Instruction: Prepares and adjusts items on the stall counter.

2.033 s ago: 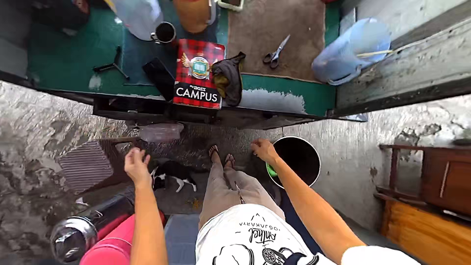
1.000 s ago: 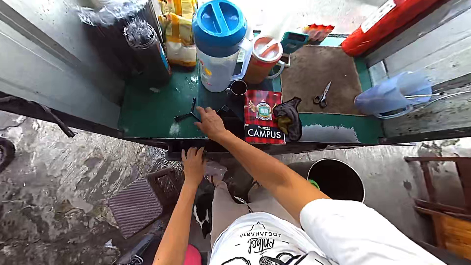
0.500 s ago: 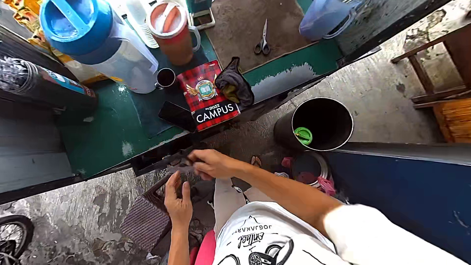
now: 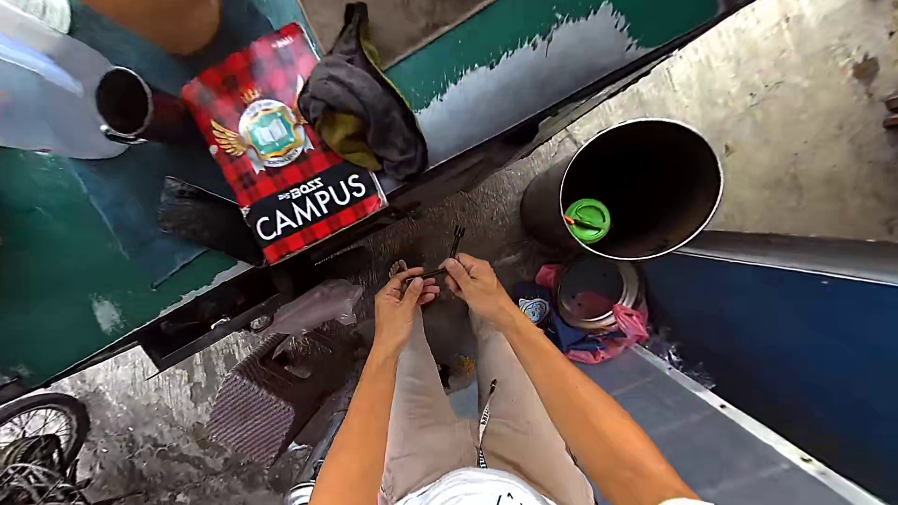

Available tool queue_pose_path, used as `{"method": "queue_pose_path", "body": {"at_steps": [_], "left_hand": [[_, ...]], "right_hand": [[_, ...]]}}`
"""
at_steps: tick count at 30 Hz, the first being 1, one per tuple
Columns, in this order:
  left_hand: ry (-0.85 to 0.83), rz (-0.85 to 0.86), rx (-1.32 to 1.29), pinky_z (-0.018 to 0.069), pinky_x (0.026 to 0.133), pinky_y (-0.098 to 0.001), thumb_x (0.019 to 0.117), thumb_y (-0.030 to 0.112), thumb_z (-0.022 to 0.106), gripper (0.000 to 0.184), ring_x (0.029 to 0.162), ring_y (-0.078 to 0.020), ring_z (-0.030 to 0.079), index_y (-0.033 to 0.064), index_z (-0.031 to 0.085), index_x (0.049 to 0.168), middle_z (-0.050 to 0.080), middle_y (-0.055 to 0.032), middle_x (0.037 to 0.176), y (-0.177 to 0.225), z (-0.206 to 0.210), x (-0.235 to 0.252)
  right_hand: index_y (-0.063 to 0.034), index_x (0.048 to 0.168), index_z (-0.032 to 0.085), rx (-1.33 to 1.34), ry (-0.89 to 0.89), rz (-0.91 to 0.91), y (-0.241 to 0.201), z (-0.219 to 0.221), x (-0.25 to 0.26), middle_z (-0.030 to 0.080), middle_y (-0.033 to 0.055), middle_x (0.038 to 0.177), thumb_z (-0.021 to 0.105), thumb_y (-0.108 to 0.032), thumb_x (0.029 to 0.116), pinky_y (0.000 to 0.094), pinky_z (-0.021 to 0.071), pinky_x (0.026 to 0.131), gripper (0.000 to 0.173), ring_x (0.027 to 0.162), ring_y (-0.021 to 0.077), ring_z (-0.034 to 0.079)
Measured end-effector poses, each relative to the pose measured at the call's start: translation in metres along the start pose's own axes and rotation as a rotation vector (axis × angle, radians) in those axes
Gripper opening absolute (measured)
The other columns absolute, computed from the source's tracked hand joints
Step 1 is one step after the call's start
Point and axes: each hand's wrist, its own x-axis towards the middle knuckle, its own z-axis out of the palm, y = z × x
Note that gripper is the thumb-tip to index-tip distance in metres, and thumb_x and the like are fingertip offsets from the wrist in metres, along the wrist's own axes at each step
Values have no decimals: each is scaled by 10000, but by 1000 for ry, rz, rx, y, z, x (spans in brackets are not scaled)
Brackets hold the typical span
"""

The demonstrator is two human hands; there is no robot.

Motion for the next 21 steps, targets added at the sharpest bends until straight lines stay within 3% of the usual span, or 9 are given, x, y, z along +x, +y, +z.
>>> {"method": "queue_pose_path", "body": {"at_steps": [3, 6, 9, 11, 14, 17, 21], "left_hand": [[-59, -3, 75, 631, 889, -389, 1048, 7, 507, 296, 960, -268, 756, -105, 579, 1312, 744, -205, 1097, -12, -14, 11], [-45, 73, 207, 643, 837, -367, 1040, 21, 521, 288, 906, -225, 764, -74, 616, 1295, 764, -153, 1064, -19, -23, 19], [87, 21, 262, 609, 727, -300, 1057, 110, 544, 257, 764, -127, 707, -5, 641, 1265, 740, -61, 922, -18, -27, 50], [92, -68, 265, 568, 753, -279, 1074, 202, 536, 295, 782, -90, 642, 28, 634, 1291, 675, -30, 948, -19, -29, 78], [50, -140, 297, 570, 781, -301, 1077, 306, 534, 353, 806, -96, 636, 36, 648, 1273, 666, -48, 976, -21, -30, 113], [55, -164, 341, 557, 663, -250, 1083, 330, 512, 345, 679, -64, 622, 48, 682, 1187, 671, -20, 857, -20, -27, 134], [95, -159, 318, 501, 577, -217, 1061, 268, 570, 274, 597, -49, 565, 44, 710, 1133, 646, -11, 767, -21, -33, 153]], "right_hand": [[-47, 970, 651, -173, 21, 72, 15, 5, 22, 632, 42, 726, 479, -289, 1106, 348, 524, 640, 327, 633, 145, 599], [-23, 1094, 602, -2, 9, 142, 25, 20, 33, 690, 69, 857, 460, -263, 1114, 333, 593, 756, 279, 761, 138, 690], [-24, 1114, 558, 544, -23, 173, 40, 39, 44, 677, 68, 814, 529, -121, 1068, 308, 599, 698, 111, 703, 144, 679], [-57, 1098, 547, 762, -33, 198, 46, 51, 52, 676, 57, 780, 534, -68, 1048, 285, 589, 621, 53, 633, 137, 663], [-53, 1222, 623, 854, 110, 187, 51, 74, 70, 706, 55, 851, 489, -138, 1089, 241, 554, 597, 207, 640, 95, 637], [-35, 1201, 638, 942, 284, 155, 51, 97, 89, 729, 74, 921, 516, -146, 1083, 276, 603, 683, 202, 731, 121, 697], [-78, 1186, 624, 1023, 355, 147, 50, 119, 103, 706, 37, 923, 514, -170, 1088, 230, 570, 659, 174, 724, 81, 657]]}}
